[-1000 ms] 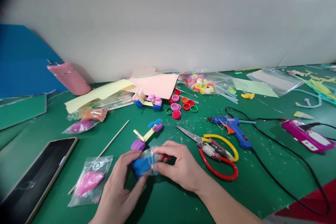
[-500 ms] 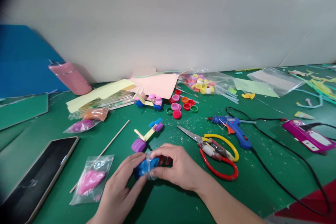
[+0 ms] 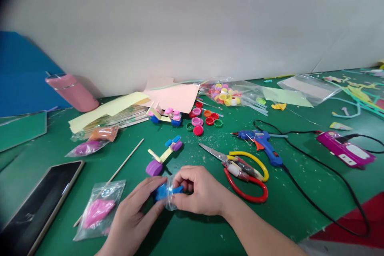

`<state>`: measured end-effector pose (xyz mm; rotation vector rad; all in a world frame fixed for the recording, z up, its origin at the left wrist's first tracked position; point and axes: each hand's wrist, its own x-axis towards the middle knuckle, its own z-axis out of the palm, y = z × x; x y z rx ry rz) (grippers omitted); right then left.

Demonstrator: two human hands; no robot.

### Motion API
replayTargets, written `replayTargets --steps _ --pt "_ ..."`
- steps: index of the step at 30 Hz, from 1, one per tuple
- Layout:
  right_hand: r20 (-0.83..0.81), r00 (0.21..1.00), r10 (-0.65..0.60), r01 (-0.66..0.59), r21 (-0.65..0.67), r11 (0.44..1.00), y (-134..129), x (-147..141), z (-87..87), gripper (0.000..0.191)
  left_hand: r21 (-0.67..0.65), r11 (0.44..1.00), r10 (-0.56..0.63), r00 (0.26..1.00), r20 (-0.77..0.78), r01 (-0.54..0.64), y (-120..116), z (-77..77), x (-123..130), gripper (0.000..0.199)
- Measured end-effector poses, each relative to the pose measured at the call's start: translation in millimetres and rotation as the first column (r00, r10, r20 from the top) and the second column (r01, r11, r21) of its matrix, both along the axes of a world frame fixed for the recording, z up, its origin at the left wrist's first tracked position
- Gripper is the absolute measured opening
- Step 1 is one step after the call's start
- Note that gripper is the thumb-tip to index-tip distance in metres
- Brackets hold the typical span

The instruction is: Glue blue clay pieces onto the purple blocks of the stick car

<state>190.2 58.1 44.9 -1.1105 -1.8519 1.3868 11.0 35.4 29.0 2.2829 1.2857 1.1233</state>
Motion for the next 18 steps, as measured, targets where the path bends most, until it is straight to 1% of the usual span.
replayTargets --steps 3,4,6,9,11,13,14,16,18 --pt "-0.031 0.999 -0.038 0.038 -0.018 0.999 -2 -2 0.7 0.011 -0.002 1.000 0.015 1.000 0.014 -0.015 2 2.1 -1 0.019" --pt "-0.040 0.998 -0.043 0.043 -0.008 0.999 -2 -2 0.8 0.013 0.005 1.000 0.017 1.000 0.011 -0.017 2 2.4 -2 0.018" --pt "-0.029 0.999 -0.023 0.024 0.051 0.998 -4 -2 0.5 0.018 0.023 1.000 0.015 1.000 -0.004 -0.015 1 2.1 -3 0.018" --pt "0.019 0.999 0.030 -0.032 0.136 0.990 -5 -1 0.0 0.012 0.061 0.998 0.002 1.000 -0.031 0.000 0 0.5 -5 0.021" --pt "0.030 0.999 0.036 -0.040 0.139 0.989 -4 0 -0.1 0.008 0.061 0.998 -0.021 0.999 -0.032 0.023 0 0.8 -5 0.020" --pt "0.001 1.000 0.019 -0.019 0.084 0.996 -3 0 -0.2 0.005 0.024 0.998 -0.059 0.998 -0.016 0.060 1 3.3 -5 0.019" --pt "-0.053 0.999 0.013 -0.012 0.015 1.000 -3 1 -0.6 0.005 -0.003 0.997 -0.079 0.997 -0.004 0.079 2 5.2 -5 0.019" --pt "-0.222 0.975 0.001 -0.039 -0.166 0.985 -2 1 -2.1 0.006 -0.047 0.992 -0.117 0.993 0.025 0.118 3 9.6 -4 0.019" --pt "-0.382 0.924 -0.017 -0.107 -0.301 0.947 -1 1 -4.9 0.006 -0.060 0.987 -0.144 0.988 0.051 0.147 3 13.1 -4 0.019"
